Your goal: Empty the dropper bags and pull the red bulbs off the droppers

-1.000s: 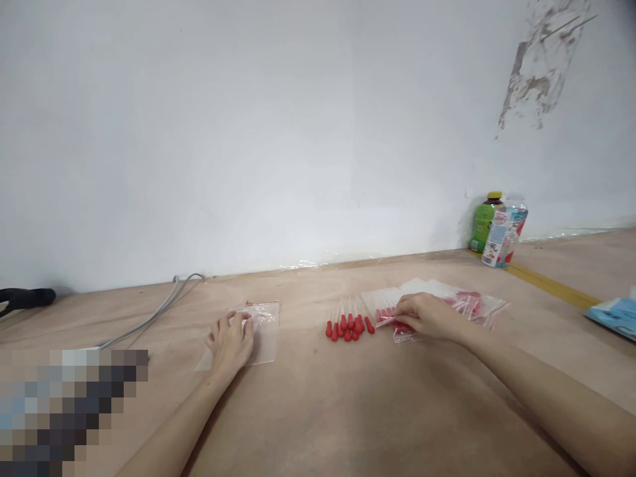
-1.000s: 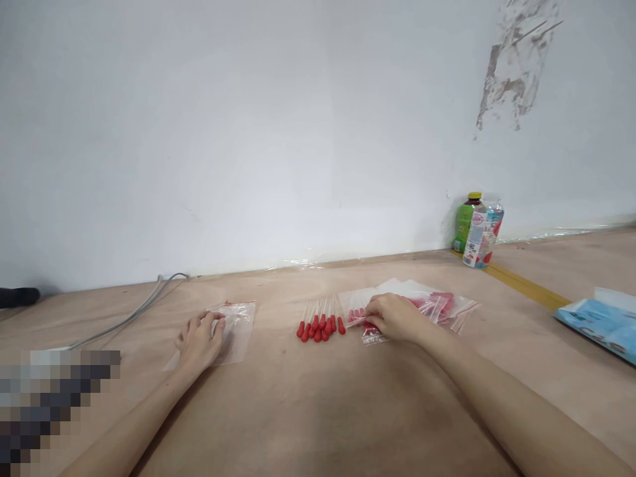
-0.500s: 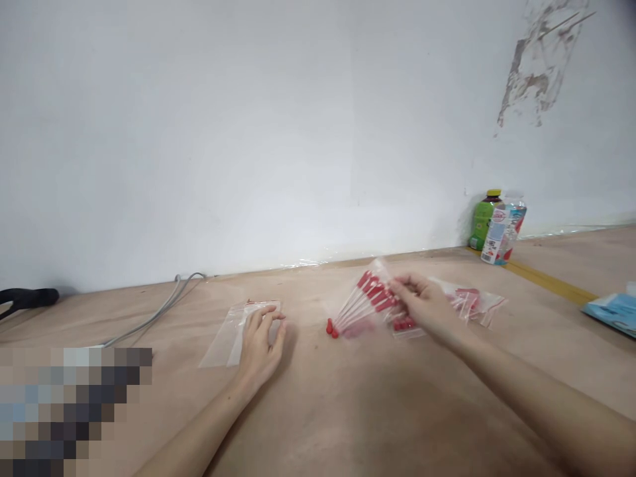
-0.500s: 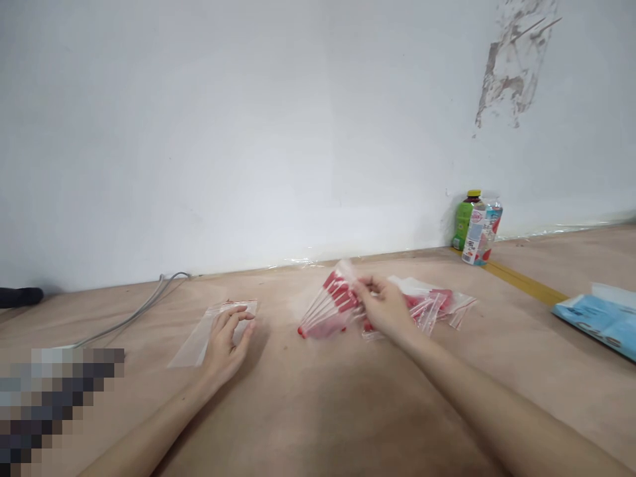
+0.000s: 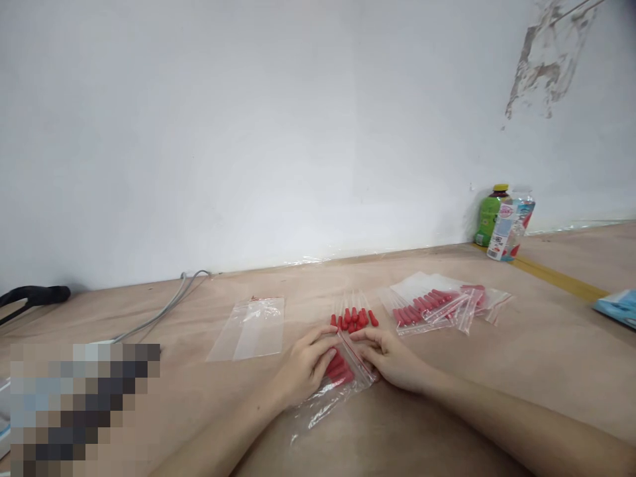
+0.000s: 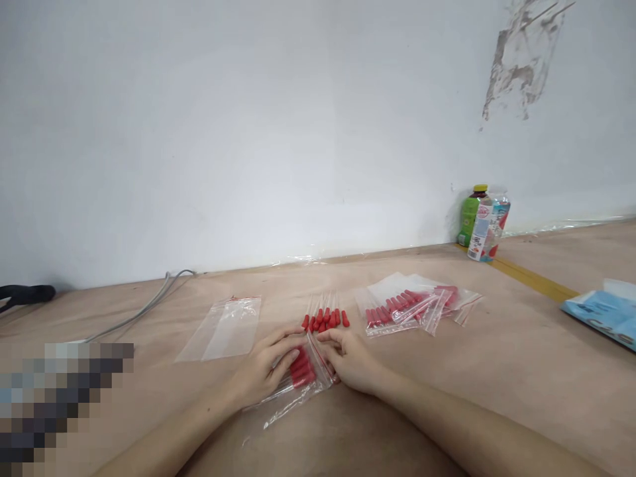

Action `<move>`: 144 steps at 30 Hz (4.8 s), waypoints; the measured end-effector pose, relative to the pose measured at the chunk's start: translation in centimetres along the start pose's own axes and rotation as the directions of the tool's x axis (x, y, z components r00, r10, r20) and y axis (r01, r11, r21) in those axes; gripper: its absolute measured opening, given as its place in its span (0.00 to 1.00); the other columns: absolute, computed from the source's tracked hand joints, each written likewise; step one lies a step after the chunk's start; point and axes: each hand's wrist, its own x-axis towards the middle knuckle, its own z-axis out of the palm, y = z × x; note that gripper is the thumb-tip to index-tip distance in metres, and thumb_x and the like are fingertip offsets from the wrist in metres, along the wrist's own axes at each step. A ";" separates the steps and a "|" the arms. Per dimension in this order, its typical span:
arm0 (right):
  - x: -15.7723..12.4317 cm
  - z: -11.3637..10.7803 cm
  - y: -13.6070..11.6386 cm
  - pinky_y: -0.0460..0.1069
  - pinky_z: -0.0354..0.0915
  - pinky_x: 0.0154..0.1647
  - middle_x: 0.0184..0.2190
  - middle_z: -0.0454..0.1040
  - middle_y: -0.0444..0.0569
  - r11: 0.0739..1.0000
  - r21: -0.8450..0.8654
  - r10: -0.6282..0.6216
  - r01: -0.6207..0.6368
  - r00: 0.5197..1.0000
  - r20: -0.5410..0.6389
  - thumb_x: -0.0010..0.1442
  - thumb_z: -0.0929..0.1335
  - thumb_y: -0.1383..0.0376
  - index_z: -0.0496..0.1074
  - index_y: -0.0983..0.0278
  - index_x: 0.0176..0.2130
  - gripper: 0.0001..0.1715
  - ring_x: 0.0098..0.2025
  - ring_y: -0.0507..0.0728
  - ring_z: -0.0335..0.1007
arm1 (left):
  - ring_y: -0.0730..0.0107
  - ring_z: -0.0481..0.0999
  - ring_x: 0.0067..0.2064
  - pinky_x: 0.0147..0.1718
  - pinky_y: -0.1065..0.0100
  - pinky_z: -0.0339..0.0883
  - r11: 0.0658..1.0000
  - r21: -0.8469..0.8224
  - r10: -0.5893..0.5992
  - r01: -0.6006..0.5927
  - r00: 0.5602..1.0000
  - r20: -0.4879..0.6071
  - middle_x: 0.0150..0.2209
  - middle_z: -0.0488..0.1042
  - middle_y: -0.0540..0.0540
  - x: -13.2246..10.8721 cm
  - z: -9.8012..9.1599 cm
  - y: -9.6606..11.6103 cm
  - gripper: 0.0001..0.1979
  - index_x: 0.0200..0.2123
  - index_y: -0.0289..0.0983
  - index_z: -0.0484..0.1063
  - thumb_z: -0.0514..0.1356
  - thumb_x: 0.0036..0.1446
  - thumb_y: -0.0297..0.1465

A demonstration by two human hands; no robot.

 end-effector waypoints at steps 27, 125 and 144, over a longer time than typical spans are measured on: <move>0.0 -1.3 1.2 0.48 0.57 0.33 0.32 0.70 0.46 0.228 -0.732 -0.617 0.642 0.677 0.402 0.57 0.61 0.71 0.69 0.62 0.30 0.09 0.33 0.52 0.59 | 0.71 0.69 0.39 0.40 0.68 0.64 0.951 0.160 0.247 -0.264 0.962 0.117 0.36 0.72 0.47 2.2 1.7 -1.4 0.11 0.33 0.36 0.69 0.47 0.60 0.24; 1.4 -7.0 1.7 0.55 0.61 0.41 0.37 0.74 0.51 0.310 -0.940 -0.404 0.142 0.915 0.005 0.60 0.60 0.63 0.70 0.63 0.40 0.13 0.40 0.59 0.68 | 0.62 0.66 0.50 0.48 0.64 0.61 0.971 -0.075 -0.212 0.226 0.964 0.159 0.51 0.65 0.45 -3.3 -0.7 -0.6 0.23 0.55 0.42 0.57 0.55 0.55 0.38; 0.1 0.1 -1.3 0.47 0.56 0.34 0.31 0.68 0.46 0.687 -0.678 -0.176 0.261 0.965 0.193 0.42 0.73 0.58 0.71 0.64 0.30 0.15 0.34 0.55 0.61 | 0.62 0.66 0.50 0.48 0.63 0.61 0.969 -0.095 -0.215 0.227 0.968 0.127 0.51 0.66 0.45 -3.1 -0.5 -0.5 0.23 0.55 0.43 0.56 0.54 0.56 0.35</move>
